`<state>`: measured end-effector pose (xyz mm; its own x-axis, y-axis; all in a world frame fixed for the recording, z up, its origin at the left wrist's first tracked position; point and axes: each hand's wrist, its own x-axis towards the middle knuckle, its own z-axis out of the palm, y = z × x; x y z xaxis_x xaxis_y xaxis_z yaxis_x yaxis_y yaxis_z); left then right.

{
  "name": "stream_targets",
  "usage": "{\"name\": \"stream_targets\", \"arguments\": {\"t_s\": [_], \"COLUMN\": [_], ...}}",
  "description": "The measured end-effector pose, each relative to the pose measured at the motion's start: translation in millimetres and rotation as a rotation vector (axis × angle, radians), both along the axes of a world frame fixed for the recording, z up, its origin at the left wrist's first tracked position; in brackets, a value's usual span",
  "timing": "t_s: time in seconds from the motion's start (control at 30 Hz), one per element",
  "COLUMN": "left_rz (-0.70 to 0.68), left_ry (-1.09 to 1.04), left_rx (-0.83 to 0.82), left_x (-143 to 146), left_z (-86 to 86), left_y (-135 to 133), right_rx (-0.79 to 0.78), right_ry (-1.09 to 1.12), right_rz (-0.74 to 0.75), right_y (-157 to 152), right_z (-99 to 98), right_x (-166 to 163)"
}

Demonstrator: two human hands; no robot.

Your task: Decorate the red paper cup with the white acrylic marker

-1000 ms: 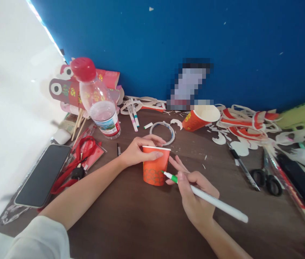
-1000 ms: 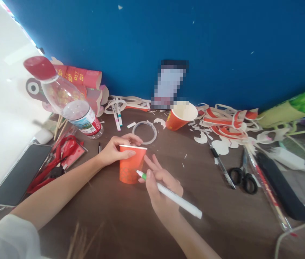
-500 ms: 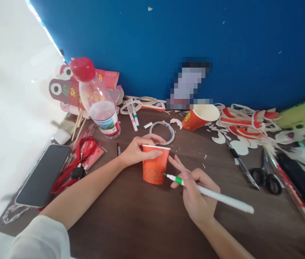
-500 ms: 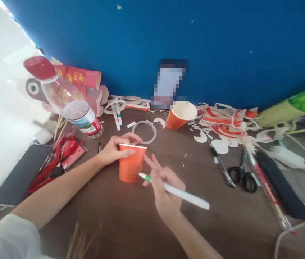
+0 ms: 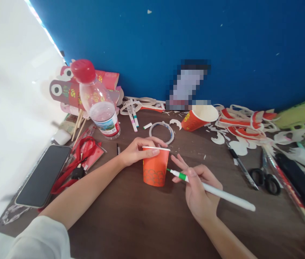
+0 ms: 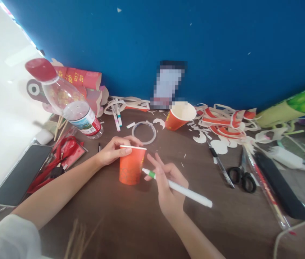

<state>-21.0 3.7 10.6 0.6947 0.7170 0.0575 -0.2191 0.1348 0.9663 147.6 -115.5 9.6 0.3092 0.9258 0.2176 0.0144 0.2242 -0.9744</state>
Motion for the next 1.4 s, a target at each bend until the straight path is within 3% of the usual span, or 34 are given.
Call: {"name": "stream_targets", "arguments": {"t_s": [0.17,1.07,1.4], "left_rz": [-0.025,-0.003,0.018], "left_ry": [0.019,0.036,0.004], "left_rx": [0.019,0.026,0.081], "left_x": [-0.3,0.4,2.1], "left_z": [-1.4,-3.1,-4.0], "left_y": [0.7,0.4,1.6], "right_rx": [0.004,-0.062,-0.119], "right_ry": [-0.064,-0.001,0.313], "right_rz": [0.064,0.059,0.04], "right_y": [0.4,2.5,16.3], "right_z": [3.8,-0.5,1.7], "right_x": [0.1,3.8,6.4]}}
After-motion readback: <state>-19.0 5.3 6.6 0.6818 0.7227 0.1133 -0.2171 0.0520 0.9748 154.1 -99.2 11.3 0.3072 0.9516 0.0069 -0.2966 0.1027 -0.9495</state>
